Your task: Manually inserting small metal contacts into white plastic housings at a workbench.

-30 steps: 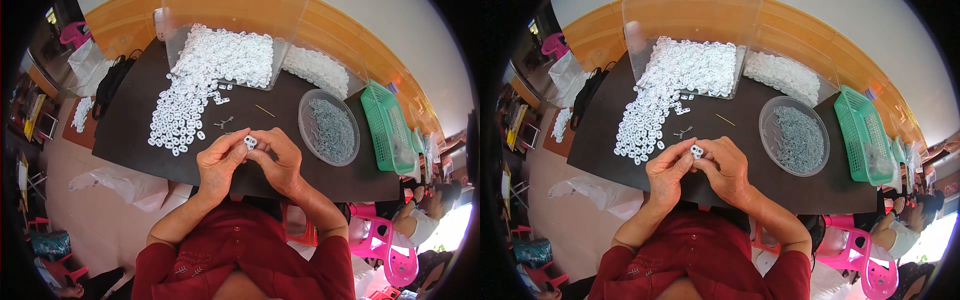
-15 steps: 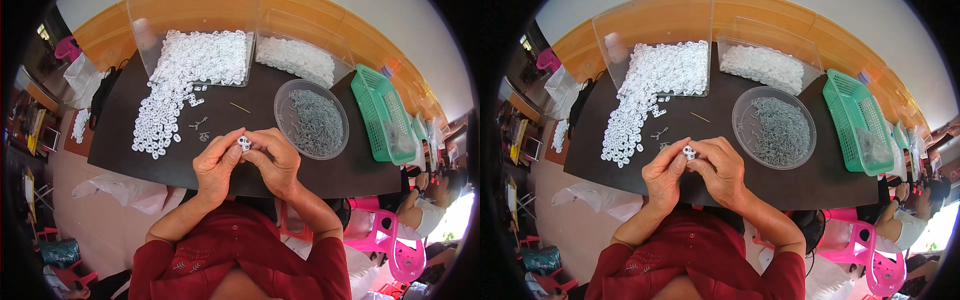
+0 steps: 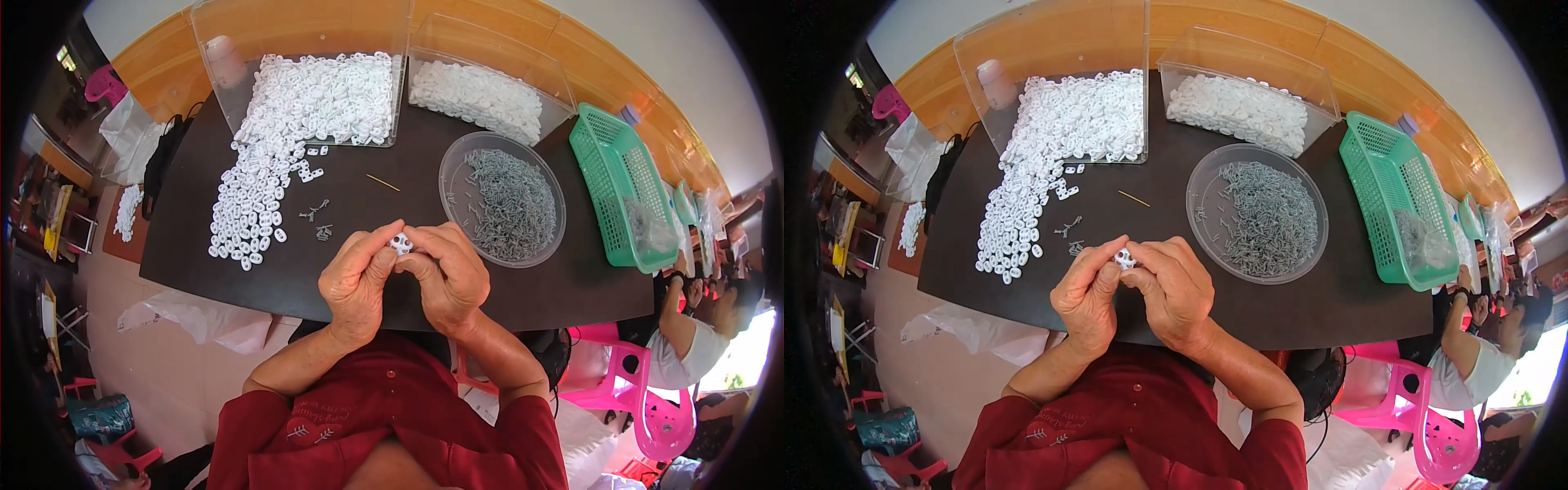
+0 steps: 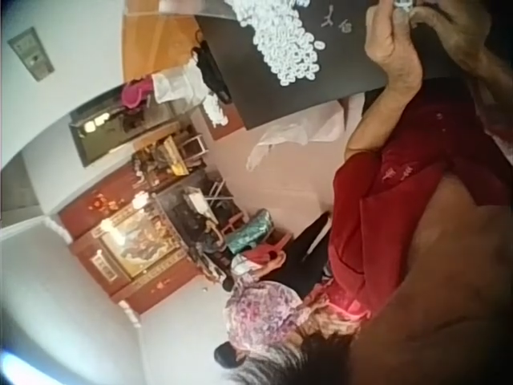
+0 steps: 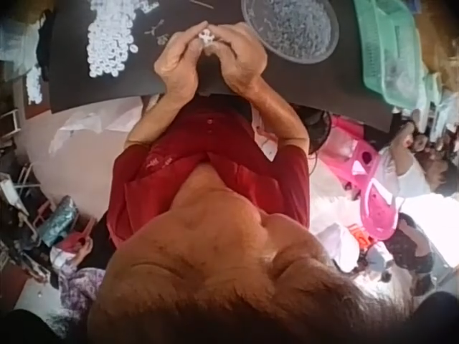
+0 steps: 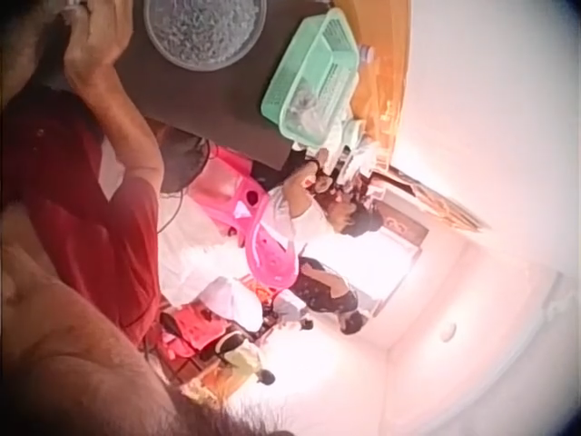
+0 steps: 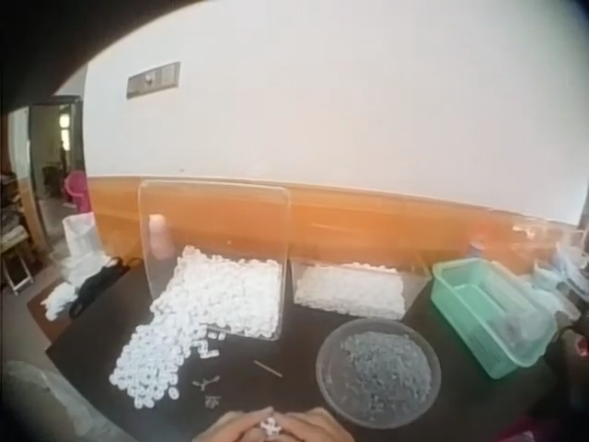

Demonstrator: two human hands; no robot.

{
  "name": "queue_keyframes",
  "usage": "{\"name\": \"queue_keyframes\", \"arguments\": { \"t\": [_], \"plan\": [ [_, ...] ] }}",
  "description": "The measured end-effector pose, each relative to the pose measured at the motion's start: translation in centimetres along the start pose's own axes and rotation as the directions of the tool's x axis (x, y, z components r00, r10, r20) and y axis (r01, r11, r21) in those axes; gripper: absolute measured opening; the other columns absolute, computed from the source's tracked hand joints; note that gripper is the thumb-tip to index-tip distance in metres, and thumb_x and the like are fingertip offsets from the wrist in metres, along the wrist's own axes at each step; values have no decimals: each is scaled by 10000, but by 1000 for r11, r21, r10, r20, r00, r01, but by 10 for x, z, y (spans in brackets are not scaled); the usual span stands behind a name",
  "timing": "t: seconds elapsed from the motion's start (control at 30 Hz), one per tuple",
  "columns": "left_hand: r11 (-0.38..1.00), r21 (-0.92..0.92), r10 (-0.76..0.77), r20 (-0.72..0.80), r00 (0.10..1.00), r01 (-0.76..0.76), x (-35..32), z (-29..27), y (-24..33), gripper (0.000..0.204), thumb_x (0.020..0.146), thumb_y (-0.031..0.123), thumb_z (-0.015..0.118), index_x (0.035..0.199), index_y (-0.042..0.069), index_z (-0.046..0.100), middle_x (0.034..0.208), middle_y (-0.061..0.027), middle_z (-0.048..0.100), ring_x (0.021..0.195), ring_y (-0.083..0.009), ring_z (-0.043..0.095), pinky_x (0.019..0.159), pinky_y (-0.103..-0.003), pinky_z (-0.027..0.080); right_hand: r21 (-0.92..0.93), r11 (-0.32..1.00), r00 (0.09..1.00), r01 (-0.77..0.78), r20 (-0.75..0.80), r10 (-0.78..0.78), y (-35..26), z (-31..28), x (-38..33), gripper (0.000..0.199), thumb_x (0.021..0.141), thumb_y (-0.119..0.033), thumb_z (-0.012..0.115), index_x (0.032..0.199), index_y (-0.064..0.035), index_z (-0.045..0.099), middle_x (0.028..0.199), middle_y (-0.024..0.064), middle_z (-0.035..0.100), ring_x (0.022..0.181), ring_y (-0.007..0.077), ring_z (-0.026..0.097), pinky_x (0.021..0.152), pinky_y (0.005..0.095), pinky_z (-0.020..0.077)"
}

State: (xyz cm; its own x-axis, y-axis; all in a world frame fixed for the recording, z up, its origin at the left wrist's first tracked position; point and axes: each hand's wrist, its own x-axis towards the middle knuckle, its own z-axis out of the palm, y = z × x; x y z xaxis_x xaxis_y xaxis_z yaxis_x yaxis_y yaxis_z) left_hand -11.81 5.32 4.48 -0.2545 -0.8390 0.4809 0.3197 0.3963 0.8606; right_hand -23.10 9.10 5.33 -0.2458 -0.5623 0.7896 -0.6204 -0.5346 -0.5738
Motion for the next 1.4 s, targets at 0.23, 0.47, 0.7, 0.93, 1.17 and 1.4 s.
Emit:
{"name": "queue_keyframes", "arguments": {
  "t": [0.23,0.47,0.7,0.93,1.17,1.4],
  "plan": [
    [1000,-13,-7,-47,999,6,-2,-14,-1,212,890,45,571,1084,-23,623,814,-24,539,686,-72,494,592,-183,418,-8,999,999,37,10,-37,-3,18,-5,310,663,43,715,957,34,616,839,128,623,662,209,565,551,285,465],
    [1000,-17,-15,6,1000,15,1,-36,4,238,889,57,579,1110,-27,610,827,-23,529,697,-71,494,599,-179,415,42,993,992,-115,58,112,-10,29,-7,296,695,35,699,981,31,620,865,111,621,682,186,549,567,277,453],
    [988,-114,-99,22,995,101,-1,-51,-2,311,884,118,600,1151,-42,587,907,-21,547,770,-69,478,664,-183,391,42,994,992,-102,80,98,-14,45,-11,298,708,37,691,997,36,617,867,114,618,684,184,541,576,272,453],
    [982,-154,-117,-67,991,106,-5,-58,0,289,901,117,575,1135,-52,593,896,-26,558,780,-74,472,685,-201,388,13,996,995,-85,62,84,-18,63,-11,271,721,-1,699,975,28,610,855,110,608,676,204,537,577,279,442],
    [987,99,137,-108,985,-127,-5,-64,1,249,892,116,588,1095,-25,622,829,-42,568,706,-92,494,611,-207,407,-60,996,998,59,7,-59,-23,74,-14,259,742,-29,688,974,35,591,844,121,608,677,238,549,580,305,447],
    [989,78,130,-101,986,-123,-13,-76,8,260,892,122,586,1075,-60,616,856,-68,597,738,-105,525,636,-209,418,-65,991,992,121,32,-119,-34,78,-16,268,752,-16,676,994,39,575,854,134,608,679,248,556,579,313,453]
  ]
}}
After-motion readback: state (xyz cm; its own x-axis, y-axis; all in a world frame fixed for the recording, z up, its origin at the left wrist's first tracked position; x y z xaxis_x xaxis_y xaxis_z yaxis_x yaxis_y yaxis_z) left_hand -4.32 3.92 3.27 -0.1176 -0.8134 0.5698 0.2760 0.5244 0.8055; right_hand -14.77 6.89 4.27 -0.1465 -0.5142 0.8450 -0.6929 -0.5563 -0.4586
